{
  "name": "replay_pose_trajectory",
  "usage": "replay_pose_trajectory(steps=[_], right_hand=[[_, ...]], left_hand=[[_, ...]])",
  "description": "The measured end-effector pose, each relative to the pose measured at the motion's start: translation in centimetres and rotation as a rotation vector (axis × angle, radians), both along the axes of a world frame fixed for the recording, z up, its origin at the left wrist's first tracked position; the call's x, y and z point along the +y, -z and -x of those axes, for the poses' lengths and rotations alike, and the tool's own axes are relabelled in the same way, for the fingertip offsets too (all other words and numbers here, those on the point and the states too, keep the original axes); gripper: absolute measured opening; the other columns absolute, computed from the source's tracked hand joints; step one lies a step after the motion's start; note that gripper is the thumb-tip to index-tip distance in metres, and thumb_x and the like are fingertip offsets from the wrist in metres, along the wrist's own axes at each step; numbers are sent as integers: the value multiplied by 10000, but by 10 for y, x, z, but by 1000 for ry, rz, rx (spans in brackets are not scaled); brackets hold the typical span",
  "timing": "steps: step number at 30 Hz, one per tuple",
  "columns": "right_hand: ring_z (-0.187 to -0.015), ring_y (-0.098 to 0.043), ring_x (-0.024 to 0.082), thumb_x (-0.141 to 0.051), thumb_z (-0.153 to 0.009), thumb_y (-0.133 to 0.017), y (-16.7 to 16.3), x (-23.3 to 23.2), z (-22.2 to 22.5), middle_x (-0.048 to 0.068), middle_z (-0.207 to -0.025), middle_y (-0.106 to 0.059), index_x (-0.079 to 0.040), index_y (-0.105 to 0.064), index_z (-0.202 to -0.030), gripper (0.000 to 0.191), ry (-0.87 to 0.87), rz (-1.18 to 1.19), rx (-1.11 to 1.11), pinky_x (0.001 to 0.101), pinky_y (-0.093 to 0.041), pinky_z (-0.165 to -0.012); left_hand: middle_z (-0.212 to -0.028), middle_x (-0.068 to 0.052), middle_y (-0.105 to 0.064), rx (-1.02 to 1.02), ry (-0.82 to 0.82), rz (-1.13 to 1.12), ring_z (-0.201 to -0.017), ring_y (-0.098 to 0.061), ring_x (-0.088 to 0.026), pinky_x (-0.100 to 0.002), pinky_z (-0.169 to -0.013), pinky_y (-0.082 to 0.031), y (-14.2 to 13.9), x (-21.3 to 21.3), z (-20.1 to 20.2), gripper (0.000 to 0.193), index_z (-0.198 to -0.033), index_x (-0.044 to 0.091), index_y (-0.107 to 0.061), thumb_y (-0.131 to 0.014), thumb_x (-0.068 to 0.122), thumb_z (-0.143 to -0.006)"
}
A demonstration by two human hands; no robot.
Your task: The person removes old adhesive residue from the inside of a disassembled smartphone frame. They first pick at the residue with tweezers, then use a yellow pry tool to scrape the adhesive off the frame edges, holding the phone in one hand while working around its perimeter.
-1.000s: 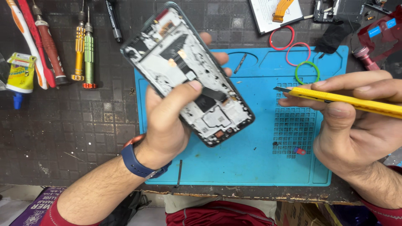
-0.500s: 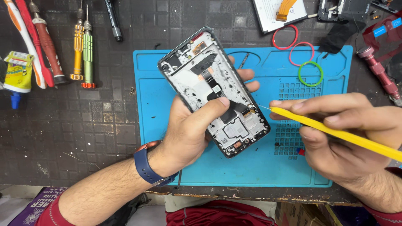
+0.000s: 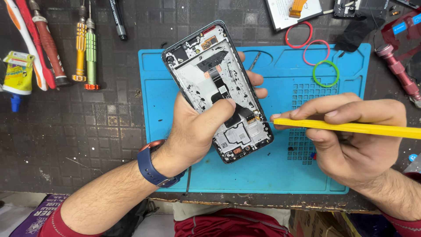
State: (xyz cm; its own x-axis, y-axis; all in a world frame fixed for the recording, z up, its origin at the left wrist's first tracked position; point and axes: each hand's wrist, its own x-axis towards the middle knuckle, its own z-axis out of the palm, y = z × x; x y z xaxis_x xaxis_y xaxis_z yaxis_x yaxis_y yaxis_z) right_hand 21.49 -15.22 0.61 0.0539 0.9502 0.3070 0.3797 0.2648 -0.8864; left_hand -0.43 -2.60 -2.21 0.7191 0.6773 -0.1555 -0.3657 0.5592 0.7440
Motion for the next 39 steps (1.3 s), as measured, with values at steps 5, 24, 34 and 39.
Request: replay_pose_trajectory(steps=[5,24,34,39], right_hand=[[-951,-760,266,-163,-1054,-623,4,-3,-2,202,-1055,-640,-4,-347,-1224,361,21,12,-30,357,-672,-829],[-1134,-733,356,12,-1024,-579,4,-7,2,187,-1191,-616,-85,-463,-1283,300,-101,5,50,475,-609,-944],[-1267,-639,465,70,-894,-677,1,-11,-9,202,-1298,-593,-137,-488,-1301,494,-317,52,96,558,-587,-1026],[-1263,-624,500,100,-836,-708,0,-7,-11,218,-1315,-581,-112,-411,-1296,587,-403,-22,-88,483,-654,-921]], left_hand=[[-1370,-213,-624,-12,10,6,-1287,-667,-323,-479,-1130,-584,0,0,0,619,-1571,-25,-357,-436,-76,-959],[-1300,-206,-639,-31,-17,-9,-1191,-693,-291,-453,-1086,-610,6,-4,-2,598,-1566,-26,-379,-467,-72,-976],[-1267,-188,-633,-67,-51,45,-1149,-690,-267,-418,-1031,-598,6,-5,0,612,-1576,-30,-380,-436,-76,-969],[-1254,-180,-629,-61,-48,62,-1142,-687,-262,-416,-1022,-597,5,-5,0,622,-1567,-25,-385,-409,-87,-949]])
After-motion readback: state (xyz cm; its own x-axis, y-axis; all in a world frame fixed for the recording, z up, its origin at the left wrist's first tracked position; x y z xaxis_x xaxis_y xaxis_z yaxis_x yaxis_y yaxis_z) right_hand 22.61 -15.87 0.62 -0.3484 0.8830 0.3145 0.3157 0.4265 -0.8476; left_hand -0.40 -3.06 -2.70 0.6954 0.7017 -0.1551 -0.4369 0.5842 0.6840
